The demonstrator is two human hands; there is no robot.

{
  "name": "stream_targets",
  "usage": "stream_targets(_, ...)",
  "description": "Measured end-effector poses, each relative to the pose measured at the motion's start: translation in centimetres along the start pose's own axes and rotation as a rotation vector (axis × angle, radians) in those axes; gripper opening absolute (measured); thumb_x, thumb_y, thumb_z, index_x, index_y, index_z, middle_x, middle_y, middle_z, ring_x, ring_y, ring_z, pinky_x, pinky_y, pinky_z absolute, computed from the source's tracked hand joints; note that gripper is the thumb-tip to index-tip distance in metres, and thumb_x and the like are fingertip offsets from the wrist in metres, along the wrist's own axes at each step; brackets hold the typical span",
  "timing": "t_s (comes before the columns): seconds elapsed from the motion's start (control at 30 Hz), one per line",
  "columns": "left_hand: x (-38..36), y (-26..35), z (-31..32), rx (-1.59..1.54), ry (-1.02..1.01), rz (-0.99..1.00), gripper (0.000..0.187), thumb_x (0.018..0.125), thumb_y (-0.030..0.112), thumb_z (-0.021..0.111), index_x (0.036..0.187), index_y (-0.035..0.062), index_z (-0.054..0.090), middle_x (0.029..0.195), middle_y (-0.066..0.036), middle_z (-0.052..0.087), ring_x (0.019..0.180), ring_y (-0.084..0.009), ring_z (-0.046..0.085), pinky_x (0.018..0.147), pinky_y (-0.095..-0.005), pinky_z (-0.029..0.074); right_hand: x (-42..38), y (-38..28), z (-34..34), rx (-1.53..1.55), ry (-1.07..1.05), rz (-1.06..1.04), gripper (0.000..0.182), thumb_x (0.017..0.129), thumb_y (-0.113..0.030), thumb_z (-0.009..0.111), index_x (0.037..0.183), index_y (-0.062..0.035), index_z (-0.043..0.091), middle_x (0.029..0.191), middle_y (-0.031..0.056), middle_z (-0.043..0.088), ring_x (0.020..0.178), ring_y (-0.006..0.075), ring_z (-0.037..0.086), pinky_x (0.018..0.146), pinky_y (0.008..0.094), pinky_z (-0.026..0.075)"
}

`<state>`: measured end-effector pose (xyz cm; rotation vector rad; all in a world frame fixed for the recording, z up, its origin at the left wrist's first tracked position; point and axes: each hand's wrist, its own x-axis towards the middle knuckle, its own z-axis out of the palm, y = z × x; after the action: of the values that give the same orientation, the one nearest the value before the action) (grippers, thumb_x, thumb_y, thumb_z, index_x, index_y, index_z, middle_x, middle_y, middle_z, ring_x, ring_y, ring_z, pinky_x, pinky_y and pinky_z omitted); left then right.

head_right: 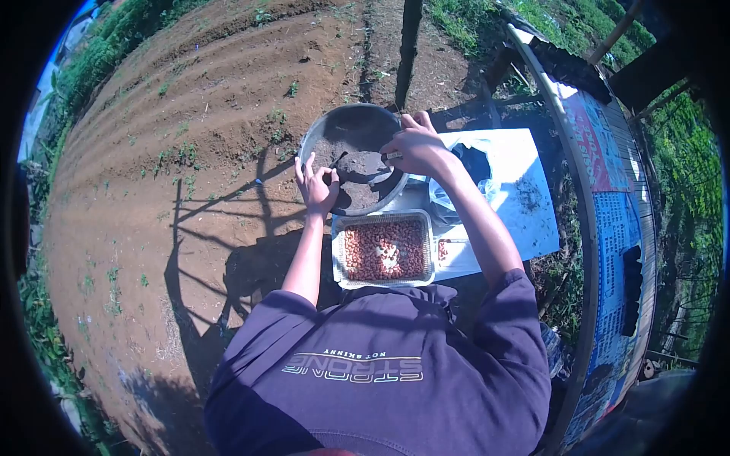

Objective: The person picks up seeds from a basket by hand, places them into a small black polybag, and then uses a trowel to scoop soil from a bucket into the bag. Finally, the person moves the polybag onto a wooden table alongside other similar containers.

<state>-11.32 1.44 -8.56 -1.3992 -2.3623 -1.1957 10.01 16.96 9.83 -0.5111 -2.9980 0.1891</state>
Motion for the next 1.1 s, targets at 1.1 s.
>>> stream_targets(1.1, -0.1, 0.4, 0.0, 0.063, 0.011, -0.094, 0.025, 0.086, 0.025, 0.061, 0.082, 0.0018, 0.071, 0.142, -0.019, 0.048, 0.146, -0.0422, 0.019, 0.118, -0.0540, 0.018, 2.0, -2.2, 1.4, -0.266, -0.281, 0.146, 0.020, 0.071, -0.016, 0.068, 0.087, -0.0083, 0.076, 0.094, 0.0091, 0.073, 0.111, 0.0239, 0.058, 0.094, 0.0396, 0.039)
